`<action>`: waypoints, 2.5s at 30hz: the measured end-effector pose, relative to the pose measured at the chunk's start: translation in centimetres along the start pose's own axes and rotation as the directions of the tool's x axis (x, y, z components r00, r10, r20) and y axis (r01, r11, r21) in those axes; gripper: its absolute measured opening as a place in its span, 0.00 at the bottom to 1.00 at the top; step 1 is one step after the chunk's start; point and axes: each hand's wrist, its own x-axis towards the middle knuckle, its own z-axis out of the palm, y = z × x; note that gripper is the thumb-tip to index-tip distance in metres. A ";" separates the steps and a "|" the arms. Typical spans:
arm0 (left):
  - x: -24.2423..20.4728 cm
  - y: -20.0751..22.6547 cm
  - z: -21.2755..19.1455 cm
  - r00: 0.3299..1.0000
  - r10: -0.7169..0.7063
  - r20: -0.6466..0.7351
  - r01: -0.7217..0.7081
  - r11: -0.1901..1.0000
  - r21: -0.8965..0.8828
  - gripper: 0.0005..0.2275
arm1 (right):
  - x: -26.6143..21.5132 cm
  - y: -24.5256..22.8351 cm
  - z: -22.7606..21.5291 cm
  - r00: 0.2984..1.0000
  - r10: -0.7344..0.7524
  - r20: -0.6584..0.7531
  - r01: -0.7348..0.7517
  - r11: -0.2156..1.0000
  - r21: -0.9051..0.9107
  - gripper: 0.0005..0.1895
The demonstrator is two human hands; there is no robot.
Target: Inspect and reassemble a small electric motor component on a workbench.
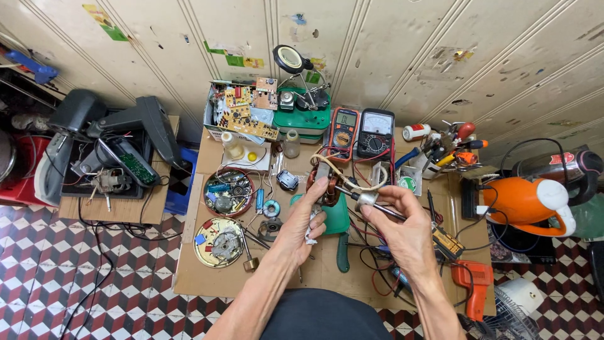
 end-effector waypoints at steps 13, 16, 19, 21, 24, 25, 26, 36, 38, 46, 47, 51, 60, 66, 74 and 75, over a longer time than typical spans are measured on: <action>2.3 -2.1 -0.9 0.993 -0.023 -0.118 0.029 0.998 0.050 0.23 | 1.9 2.0 2.5 0.998 0.028 0.055 -0.039 0.977 0.209 0.23; 2.3 -2.0 -0.8 0.989 -0.003 -0.145 0.013 0.998 0.067 0.23 | 2.6 2.9 2.3 0.995 0.009 0.099 -0.030 0.976 0.216 0.24; 2.2 -1.9 -0.7 0.997 0.010 -0.073 -0.003 0.996 0.085 0.23 | 2.9 3.3 2.4 0.995 0.020 0.102 -0.041 0.977 0.211 0.24; 2.2 -1.9 -0.7 0.996 0.010 -0.083 0.000 0.992 0.125 0.23 | 3.1 3.5 2.4 0.994 0.010 0.112 -0.037 0.970 0.239 0.25; 2.3 -1.9 -0.6 0.997 0.017 -0.070 -0.009 0.993 0.117 0.22 | 3.6 4.2 2.4 0.992 -0.001 0.126 -0.022 0.983 0.183 0.25; 2.4 -2.0 -0.6 0.997 0.017 -0.070 -0.008 0.993 0.118 0.22 | 3.6 4.1 2.5 0.992 -0.001 0.125 -0.023 0.983 0.184 0.25; 2.5 -2.1 -0.6 0.997 0.016 -0.072 -0.007 0.993 0.116 0.22 | 3.6 4.0 2.5 0.992 0.004 0.128 -0.021 0.991 0.132 0.25; 3.0 -2.7 -1.1 0.989 -0.003 -0.146 0.025 0.988 0.152 0.23 | 5.3 7.6 2.1 0.982 -0.074 0.174 0.008 0.936 0.352 0.14; 3.2 -2.9 -1.1 0.994 0.001 -0.111 0.012 0.994 0.111 0.23 | 5.4 7.7 2.1 0.984 -0.062 0.167 -0.009 0.918 0.395 0.13; 3.0 -2.6 -0.9 0.998 -0.002 -0.067 0.009 0.994 0.109 0.25 | 5.5 7.9 3.2 0.990 -0.025 0.136 -0.052 0.842 0.536 0.12; 3.0 -2.6 -0.9 0.997 0.002 -0.081 0.007 0.994 0.108 0.25 | 5.5 8.1 3.4 0.990 -0.032 0.139 -0.049 0.838 0.544 0.12; 2.7 -2.6 -0.9 0.997 0.019 -0.072 -0.011 0.994 0.111 0.26 | 5.1 8.1 3.4 0.992 -0.036 0.119 -0.022 0.891 0.454 0.12; 1.3 -5.1 1.1 0.938 0.279 -0.206 -0.244 0.953 0.180 0.35 | 3.3 8.9 1.8 0.956 0.058 0.288 -0.226 0.770 0.596 0.15; -1.0 -4.8 2.2 0.865 0.477 -0.158 -0.385 0.831 0.402 0.37 | 3.2 11.6 -1.0 0.919 0.087 0.384 -0.343 0.657 0.671 0.16; -1.6 -4.3 3.1 0.840 0.530 -0.113 -0.330 0.665 0.670 0.40 | 4.2 15.8 -1.2 0.919 0.136 0.370 -0.391 0.436 0.811 0.20; -1.6 -4.4 3.1 0.837 0.538 -0.101 -0.336 0.651 0.681 0.41 | 4.2 16.0 -1.2 0.913 0.133 0.385 -0.405 0.393 0.826 0.22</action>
